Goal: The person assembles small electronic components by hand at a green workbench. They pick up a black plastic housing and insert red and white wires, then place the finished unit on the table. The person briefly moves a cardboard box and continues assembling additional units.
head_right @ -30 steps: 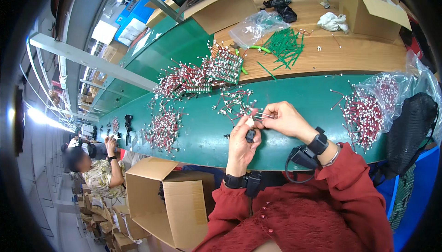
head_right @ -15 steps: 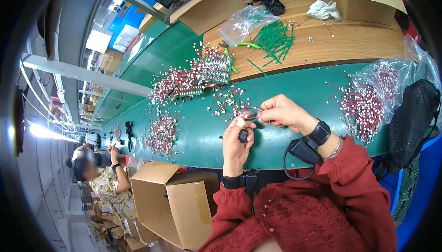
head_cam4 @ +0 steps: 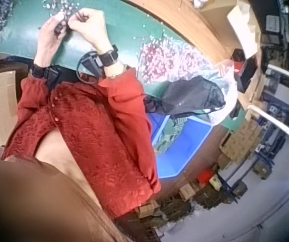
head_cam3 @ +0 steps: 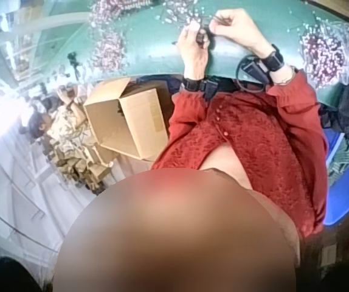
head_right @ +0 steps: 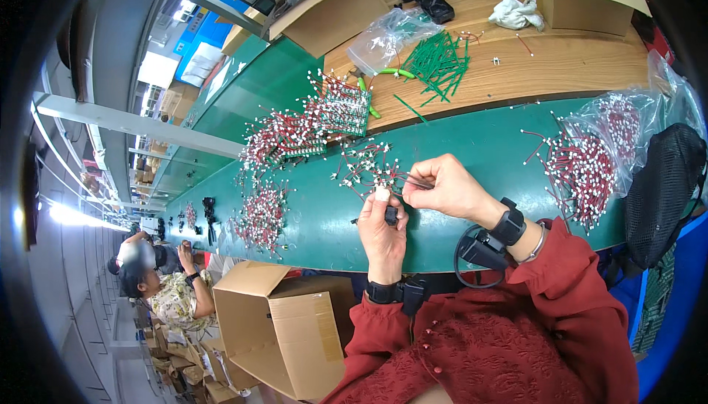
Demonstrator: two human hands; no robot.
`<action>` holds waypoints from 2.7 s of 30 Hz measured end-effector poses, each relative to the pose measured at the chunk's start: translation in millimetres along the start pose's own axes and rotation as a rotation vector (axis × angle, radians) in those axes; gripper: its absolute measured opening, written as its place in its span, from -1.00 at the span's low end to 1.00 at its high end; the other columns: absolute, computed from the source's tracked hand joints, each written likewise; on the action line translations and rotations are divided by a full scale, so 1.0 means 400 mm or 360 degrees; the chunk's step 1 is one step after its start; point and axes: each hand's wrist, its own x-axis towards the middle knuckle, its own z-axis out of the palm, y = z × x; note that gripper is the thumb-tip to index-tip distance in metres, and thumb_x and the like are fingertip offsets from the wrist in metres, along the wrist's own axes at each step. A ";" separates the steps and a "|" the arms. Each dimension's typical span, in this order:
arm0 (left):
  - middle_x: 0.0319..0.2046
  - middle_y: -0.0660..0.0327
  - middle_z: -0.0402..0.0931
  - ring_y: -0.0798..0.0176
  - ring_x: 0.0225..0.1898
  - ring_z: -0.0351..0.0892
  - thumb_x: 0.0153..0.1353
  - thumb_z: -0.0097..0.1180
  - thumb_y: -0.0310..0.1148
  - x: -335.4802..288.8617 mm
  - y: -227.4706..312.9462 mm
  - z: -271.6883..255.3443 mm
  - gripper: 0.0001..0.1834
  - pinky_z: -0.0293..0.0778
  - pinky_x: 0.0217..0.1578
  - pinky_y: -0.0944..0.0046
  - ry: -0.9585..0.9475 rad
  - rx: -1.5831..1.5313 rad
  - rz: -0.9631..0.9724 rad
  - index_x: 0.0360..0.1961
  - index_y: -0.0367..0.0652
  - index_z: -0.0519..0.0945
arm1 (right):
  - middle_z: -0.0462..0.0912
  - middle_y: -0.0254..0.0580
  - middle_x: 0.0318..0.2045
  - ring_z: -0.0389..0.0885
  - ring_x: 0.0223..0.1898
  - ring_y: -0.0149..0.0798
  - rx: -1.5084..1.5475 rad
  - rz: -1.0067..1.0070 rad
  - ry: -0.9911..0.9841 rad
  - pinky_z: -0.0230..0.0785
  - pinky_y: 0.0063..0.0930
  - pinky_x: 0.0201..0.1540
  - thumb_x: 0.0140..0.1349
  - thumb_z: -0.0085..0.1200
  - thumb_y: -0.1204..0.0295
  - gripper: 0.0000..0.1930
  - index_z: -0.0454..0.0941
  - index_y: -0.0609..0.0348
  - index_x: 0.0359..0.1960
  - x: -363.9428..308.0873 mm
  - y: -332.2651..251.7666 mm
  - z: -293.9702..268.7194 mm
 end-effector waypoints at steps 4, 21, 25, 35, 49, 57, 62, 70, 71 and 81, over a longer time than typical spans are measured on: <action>-0.54 0.30 0.39 0.41 -0.58 0.28 0.21 0.04 -0.26 -0.021 0.026 0.009 -0.82 0.17 -0.69 0.48 -0.0094 -0.0509 -0.0387 -0.39 -0.15 0.43 | 0.55 -0.37 -0.52 0.40 -0.55 -0.58 0.0422 0.0266 -0.0078 0.26 -0.72 -0.45 0.02 0.15 0.53 -0.91 0.56 0.30 -0.43 -0.003 -0.043 -0.020; -0.55 0.28 0.40 0.39 -0.59 0.33 0.23 0.00 -0.24 -0.048 0.031 -0.002 -0.77 0.20 -0.69 0.47 -0.0442 -0.0582 -0.0570 -0.38 -0.21 0.45 | 0.56 -0.21 -0.45 0.58 -0.41 -0.30 -0.0711 -0.0773 -0.0074 0.42 -0.52 -0.41 -0.14 0.12 0.69 -0.77 0.60 0.20 -0.38 -0.015 -0.018 0.013; -0.53 0.26 0.40 0.39 -0.59 0.33 0.23 -0.01 -0.22 -0.048 0.029 -0.012 -0.74 0.20 -0.69 0.46 -0.0528 -0.0573 -0.0691 -0.40 -0.23 0.43 | 0.56 -0.21 -0.43 0.58 -0.41 -0.29 -0.0715 -0.0875 -0.0125 0.44 -0.51 -0.41 -0.16 0.11 0.70 -0.77 0.60 0.20 -0.39 -0.010 -0.016 0.003; -0.39 0.16 0.42 0.34 -0.46 0.32 0.29 -0.18 -0.17 -0.068 0.029 -0.001 -0.64 0.28 -0.52 0.41 -0.0487 -0.0465 -0.0619 -0.16 -0.29 0.43 | 0.50 -0.35 -0.55 0.39 -0.60 -0.51 0.0068 -0.0450 0.0235 0.23 -0.68 -0.54 -0.02 0.09 0.62 -0.94 0.52 0.26 -0.46 -0.006 -0.011 0.021; -0.11 0.07 0.41 0.16 -0.05 0.43 0.04 0.14 -0.58 -0.078 0.023 -0.038 -0.57 0.39 0.06 0.18 -0.0589 -0.0704 -0.0515 -0.02 -0.30 0.37 | 0.57 -0.29 -0.52 0.42 -0.60 -0.61 0.0188 -0.0158 0.0196 0.23 -0.76 -0.58 0.08 0.11 0.53 -0.92 0.53 0.24 -0.38 -0.020 -0.019 0.009; -0.16 0.21 0.43 0.29 -0.12 0.45 -0.02 0.16 -0.67 -0.066 0.006 -0.031 -0.59 0.40 0.02 0.19 -0.0538 -0.0397 -0.0001 -0.10 -0.21 0.42 | 0.59 -0.39 -0.52 0.43 -0.55 -0.66 -0.0277 -0.0386 0.0168 0.19 -0.77 -0.58 0.02 0.14 0.59 -0.95 0.61 0.22 -0.45 -0.029 -0.008 0.019; -0.09 0.25 0.35 0.34 -0.05 0.37 -0.04 0.12 -0.72 -0.059 -0.022 -0.039 -0.58 0.35 -0.04 0.35 -0.0563 -0.0358 0.0120 -0.11 -0.20 0.39 | 0.58 -0.38 -0.53 0.34 -0.64 -0.67 -0.0467 -0.0512 0.0112 0.08 -0.76 -0.64 -0.02 0.15 0.59 -0.93 0.61 0.20 -0.46 -0.025 -0.002 0.026; -0.13 0.25 0.37 0.34 -0.15 0.41 -0.01 0.13 -0.66 -0.061 -0.050 -0.049 -0.56 0.39 -0.13 0.34 -0.0494 -0.0376 0.0146 -0.06 -0.16 0.39 | 0.54 -0.34 -0.52 0.31 -0.60 -0.61 -0.0608 -0.0408 0.0108 0.07 -0.71 -0.61 -0.08 0.14 0.64 -0.91 0.57 0.22 -0.49 -0.028 -0.008 0.031; -0.13 0.25 0.37 0.34 -0.16 0.41 -0.01 0.13 -0.66 -0.061 -0.050 -0.048 -0.55 0.40 -0.14 0.34 -0.0510 -0.0370 0.0161 -0.06 -0.15 0.39 | 0.54 -0.35 -0.53 0.31 -0.60 -0.60 -0.0637 -0.0421 0.0098 0.07 -0.70 -0.61 -0.08 0.14 0.64 -0.91 0.56 0.23 -0.49 -0.028 -0.008 0.030; -0.15 0.19 0.40 0.24 -0.09 0.44 -0.04 0.12 -0.73 -0.059 -0.051 -0.052 -0.56 0.44 -0.04 0.18 -0.0542 -0.0528 0.0258 -0.10 -0.19 0.40 | 0.53 -0.38 -0.52 0.36 -0.60 -0.60 -0.0745 -0.0653 0.0018 0.13 -0.74 -0.63 -0.05 0.16 0.62 -0.89 0.61 0.19 -0.44 -0.025 -0.003 0.035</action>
